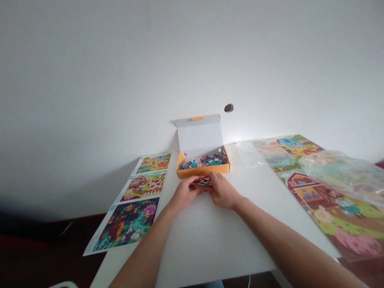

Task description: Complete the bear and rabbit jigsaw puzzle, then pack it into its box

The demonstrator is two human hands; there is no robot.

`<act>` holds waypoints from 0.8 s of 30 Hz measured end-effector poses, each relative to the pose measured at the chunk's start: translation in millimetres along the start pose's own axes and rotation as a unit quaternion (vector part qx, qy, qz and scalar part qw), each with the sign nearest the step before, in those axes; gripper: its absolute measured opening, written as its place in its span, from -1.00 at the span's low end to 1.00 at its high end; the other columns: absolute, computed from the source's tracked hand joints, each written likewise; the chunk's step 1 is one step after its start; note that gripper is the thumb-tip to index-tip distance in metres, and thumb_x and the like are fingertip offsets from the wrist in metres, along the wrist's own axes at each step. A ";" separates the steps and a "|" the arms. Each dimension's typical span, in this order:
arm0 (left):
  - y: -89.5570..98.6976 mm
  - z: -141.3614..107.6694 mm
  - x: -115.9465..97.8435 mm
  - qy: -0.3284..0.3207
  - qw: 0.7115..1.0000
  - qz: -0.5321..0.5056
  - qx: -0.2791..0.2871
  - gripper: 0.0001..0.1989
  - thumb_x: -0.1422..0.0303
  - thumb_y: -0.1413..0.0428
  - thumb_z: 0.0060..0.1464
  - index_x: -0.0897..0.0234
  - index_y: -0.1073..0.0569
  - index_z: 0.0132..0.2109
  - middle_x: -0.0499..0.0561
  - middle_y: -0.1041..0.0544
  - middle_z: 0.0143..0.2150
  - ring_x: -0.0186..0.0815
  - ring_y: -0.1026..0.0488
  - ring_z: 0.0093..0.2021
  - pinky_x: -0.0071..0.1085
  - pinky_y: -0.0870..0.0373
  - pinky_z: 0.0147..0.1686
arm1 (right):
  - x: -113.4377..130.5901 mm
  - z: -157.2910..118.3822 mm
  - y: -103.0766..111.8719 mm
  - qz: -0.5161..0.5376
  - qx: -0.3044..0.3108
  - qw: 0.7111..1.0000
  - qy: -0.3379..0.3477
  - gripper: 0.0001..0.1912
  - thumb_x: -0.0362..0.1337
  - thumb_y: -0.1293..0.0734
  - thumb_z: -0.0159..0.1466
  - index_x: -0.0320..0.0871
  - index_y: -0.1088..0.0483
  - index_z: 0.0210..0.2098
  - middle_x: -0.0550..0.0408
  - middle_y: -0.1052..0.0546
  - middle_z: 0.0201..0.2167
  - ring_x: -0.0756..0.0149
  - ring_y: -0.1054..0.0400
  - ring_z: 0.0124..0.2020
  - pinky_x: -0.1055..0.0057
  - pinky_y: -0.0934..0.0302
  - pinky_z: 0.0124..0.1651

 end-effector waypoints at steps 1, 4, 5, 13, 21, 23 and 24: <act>-0.5 0.0 0.3 -0.003 1.000 0.011 -0.001 -0.64 0.34 -0.23 -0.08 0.29 -0.52 -0.07 0.09 -0.58 -0.13 -0.16 -0.50 -0.19 -0.25 -0.41 -0.13 | 0.3 -0.6 -0.5 -0.006 0.005 1.000 0.001 -0.61 -0.48 -0.26 0.14 -0.18 -0.18 -0.05 -0.09 -0.42 -0.12 0.17 -0.30 -0.07 0.31 -0.16 -0.05; -1.0 -0.2 0.3 -0.012 0.999 0.030 -0.007 -0.73 0.36 -0.19 -0.03 0.28 -0.53 -0.12 0.05 -0.59 -0.20 -0.19 -0.50 -0.22 -0.30 -0.41 -0.17 | -0.1 -1.1 -1.0 -0.015 0.004 1.000 -0.006 -0.60 -0.47 -0.26 0.12 -0.19 -0.20 -0.04 -0.09 -0.44 -0.12 0.18 -0.32 -0.08 0.35 -0.16 -0.06; -0.9 -0.2 0.1 -0.013 0.999 0.028 -0.008 -0.75 0.36 -0.18 -0.02 0.27 -0.53 -0.14 0.04 -0.58 -0.22 -0.21 -0.49 -0.24 -0.32 -0.41 -0.18 | -2.0 -0.9 -0.3 -0.015 -0.002 1.000 -0.022 -0.62 -0.44 -0.27 0.13 -0.19 -0.21 -0.05 -0.09 -0.46 -0.14 0.18 -0.33 -0.10 0.36 -0.17 -0.09; 9.1 -0.1 0.9 0.063 0.974 -0.198 -0.084 -0.65 0.26 -0.27 -0.10 0.33 -0.50 -0.15 0.06 -0.58 -0.27 -0.27 -0.49 -0.33 -0.45 -0.38 -0.40 | -17.3 -0.6 15.2 0.015 -0.090 0.985 -0.145 -0.68 -0.10 -0.28 0.22 -0.14 -0.33 -0.11 0.07 -0.53 -0.35 0.32 -0.37 -0.42 0.46 -0.11 -0.37; 48.7 -2.2 12.1 0.023 0.890 -0.343 -0.301 -0.60 0.32 -0.33 -0.18 0.33 -0.45 -0.16 -0.04 -0.52 -0.46 -0.44 -0.39 -0.56 -0.46 -0.35 -0.50 | -17.5 -1.0 9.6 0.037 -0.079 0.986 -0.142 -0.74 -0.27 -0.26 0.18 -0.12 -0.37 -0.13 0.14 -0.54 -0.41 0.36 -0.36 -0.44 0.47 -0.15 -0.31; 51.4 -2.4 14.9 0.023 0.880 -0.352 -0.318 -0.60 0.32 -0.34 -0.19 0.33 -0.44 -0.17 -0.03 -0.54 -0.46 -0.44 -0.39 -0.57 -0.45 -0.37 -0.49 | -17.2 -1.4 7.5 0.040 -0.075 0.986 -0.142 -0.75 -0.28 -0.26 0.17 -0.12 -0.37 -0.14 0.14 -0.54 -0.40 0.37 -0.36 -0.44 0.47 -0.15 -0.31; 51.7 -2.2 15.6 0.022 0.878 -0.356 -0.320 -0.59 0.32 -0.34 -0.20 0.33 -0.44 -0.18 -0.02 -0.54 -0.45 -0.44 -0.40 -0.57 -0.44 -0.38 -0.48 | -17.0 -1.4 6.7 0.041 -0.074 0.986 -0.142 -0.75 -0.29 -0.26 0.17 -0.12 -0.37 -0.14 0.14 -0.54 -0.41 0.37 -0.36 -0.44 0.47 -0.15 -0.32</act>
Point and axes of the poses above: each hand's wrist, its own z-axis towards the middle knuckle, its own y-axis out of the back of the hand, x = y × z, the point moved 6 cm from there along z, towards the middle knuckle
